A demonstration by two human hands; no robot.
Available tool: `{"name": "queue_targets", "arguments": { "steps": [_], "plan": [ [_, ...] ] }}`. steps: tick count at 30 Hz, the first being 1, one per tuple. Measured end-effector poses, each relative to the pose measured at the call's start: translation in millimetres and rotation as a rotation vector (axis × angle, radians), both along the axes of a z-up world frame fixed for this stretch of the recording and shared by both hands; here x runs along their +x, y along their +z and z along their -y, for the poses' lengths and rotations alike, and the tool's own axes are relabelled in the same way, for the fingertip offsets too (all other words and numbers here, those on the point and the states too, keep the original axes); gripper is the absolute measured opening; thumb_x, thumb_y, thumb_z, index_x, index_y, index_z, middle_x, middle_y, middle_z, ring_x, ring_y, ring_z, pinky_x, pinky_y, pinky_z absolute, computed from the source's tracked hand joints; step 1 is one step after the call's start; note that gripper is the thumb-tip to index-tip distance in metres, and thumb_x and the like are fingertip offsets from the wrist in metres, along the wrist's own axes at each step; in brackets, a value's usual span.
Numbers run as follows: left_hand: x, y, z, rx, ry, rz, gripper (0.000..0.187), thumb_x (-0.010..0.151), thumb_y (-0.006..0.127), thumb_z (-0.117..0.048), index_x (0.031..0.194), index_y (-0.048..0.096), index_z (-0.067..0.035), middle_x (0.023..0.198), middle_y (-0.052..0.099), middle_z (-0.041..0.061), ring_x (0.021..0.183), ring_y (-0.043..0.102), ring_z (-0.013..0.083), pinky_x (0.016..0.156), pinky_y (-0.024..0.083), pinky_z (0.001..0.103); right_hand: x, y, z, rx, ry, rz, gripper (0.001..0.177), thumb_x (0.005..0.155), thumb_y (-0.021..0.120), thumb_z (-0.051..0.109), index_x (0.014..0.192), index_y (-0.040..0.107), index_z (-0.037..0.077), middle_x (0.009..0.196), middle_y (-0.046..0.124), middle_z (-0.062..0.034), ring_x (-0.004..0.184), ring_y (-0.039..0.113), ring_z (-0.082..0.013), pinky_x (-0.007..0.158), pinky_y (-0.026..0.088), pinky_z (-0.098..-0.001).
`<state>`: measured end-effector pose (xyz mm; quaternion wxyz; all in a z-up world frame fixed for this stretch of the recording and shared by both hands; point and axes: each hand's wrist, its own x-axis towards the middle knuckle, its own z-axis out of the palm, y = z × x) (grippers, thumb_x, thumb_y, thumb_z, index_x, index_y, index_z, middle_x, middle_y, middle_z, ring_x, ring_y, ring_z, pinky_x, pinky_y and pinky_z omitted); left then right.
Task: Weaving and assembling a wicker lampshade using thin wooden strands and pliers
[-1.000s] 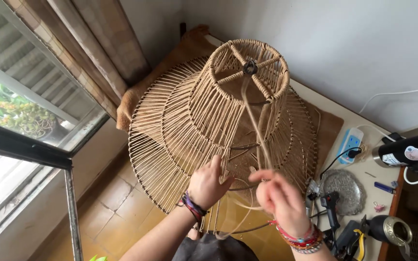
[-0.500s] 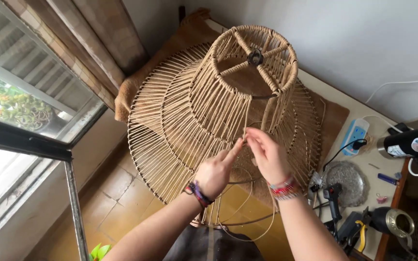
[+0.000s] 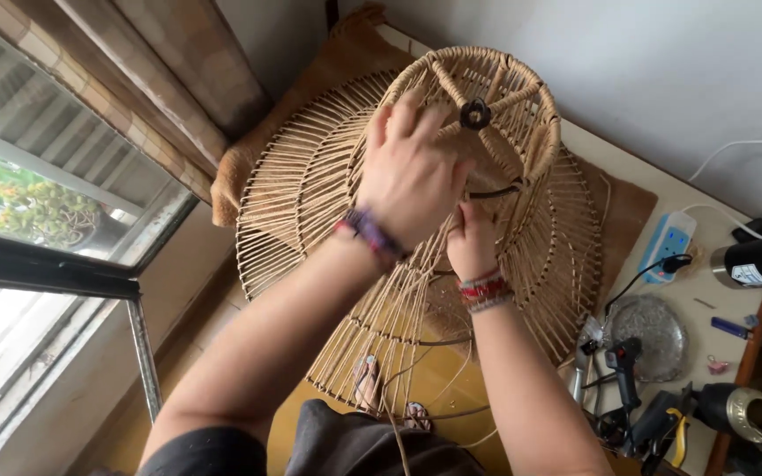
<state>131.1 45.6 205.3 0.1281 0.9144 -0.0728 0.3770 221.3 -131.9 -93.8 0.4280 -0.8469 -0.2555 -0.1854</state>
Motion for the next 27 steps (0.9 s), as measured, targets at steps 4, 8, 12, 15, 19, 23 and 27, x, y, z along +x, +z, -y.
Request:
{"name": "queue_targets", "arguments": {
  "steps": [4,8,12,15,19,23,27],
  "plan": [
    [29.2,-13.0,11.3,-0.012,0.106,-0.533,0.037,0.090,0.059,-0.051,0.087,0.083,-0.024,0.137,0.064,0.005,0.145,0.037,0.0332,0.120,0.018,0.054,-9.2,6.2,3.0,0.049,0.067,-0.121,0.032,0.104,0.052,0.023,0.119,0.066,-0.001,0.109,0.070,-0.0207,0.100,0.069,-0.0392,0.087,0.058,-0.0461],
    [31.0,-19.0,2.1,-0.360,-0.023,-0.470,0.029,0.084,0.070,-0.055,0.096,0.082,-0.032,0.145,0.059,0.003,0.148,0.033,0.0389,0.122,0.012,0.062,-37.0,20.7,14.5,0.093,0.129,-0.254,0.045,0.101,0.049,0.034,0.124,0.061,-0.003,0.114,0.069,-0.0215,0.101,0.070,-0.0365,0.087,0.060,-0.0432],
    [1.4,19.1,10.7,-0.647,-0.335,-0.160,0.039,0.098,0.060,-0.045,0.075,0.078,-0.019,0.137,0.061,0.017,0.143,0.031,0.0566,0.118,0.021,0.070,-65.3,59.3,22.0,0.130,0.206,-0.365,0.060,0.099,0.046,0.045,0.130,0.056,-0.005,0.118,0.068,-0.0224,0.102,0.071,-0.0337,0.087,0.062,-0.0402],
    [-41.5,26.8,32.8,-0.601,-0.332,-0.043,0.043,0.094,0.051,-0.048,0.075,0.070,-0.015,0.136,0.060,0.011,0.142,0.045,0.0377,0.126,0.030,0.062,-92.3,92.7,32.6,0.152,0.265,-0.457,0.072,0.097,0.044,0.054,0.133,0.052,-0.007,0.122,0.067,-0.0230,0.102,0.071,-0.0316,0.087,0.063,-0.0380],
    [-103.3,-16.1,52.5,-0.589,-0.536,-0.085,0.040,0.108,0.038,-0.038,0.093,0.060,-0.009,0.096,0.063,0.008,0.093,0.054,0.0278,0.093,0.034,0.045,-110.4,148.8,47.1,0.177,0.347,-0.563,0.087,0.095,0.041,0.065,0.139,0.047,-0.010,0.126,0.066,-0.0239,0.103,0.071,-0.0289,0.087,0.065,-0.0350],
    [-108.2,-163.2,83.8,-0.694,-0.564,-0.279,0.035,0.109,0.045,-0.041,0.086,0.060,-0.019,0.083,0.063,0.004,0.093,0.064,0.0283,0.083,0.046,0.045,-133.4,211.9,46.1,0.556,0.163,-0.916,0.063,0.102,0.037,0.047,0.128,0.065,-0.004,0.112,0.074,-0.0235,0.095,0.064,-0.0251,0.092,0.049,-0.0366],
    [-68.9,-208.4,74.9,-0.653,-0.537,-0.284,0.035,0.108,0.048,-0.036,0.081,0.057,-0.015,0.077,0.061,0.010,0.090,0.064,0.0319,0.079,0.051,0.045,-113.9,224.8,45.9,0.628,0.419,-0.793,0.072,0.103,0.031,0.054,0.129,0.066,-0.004,0.109,0.072,-0.0252,0.101,0.066,-0.0291,0.093,0.049,-0.0390]
  ]
}}
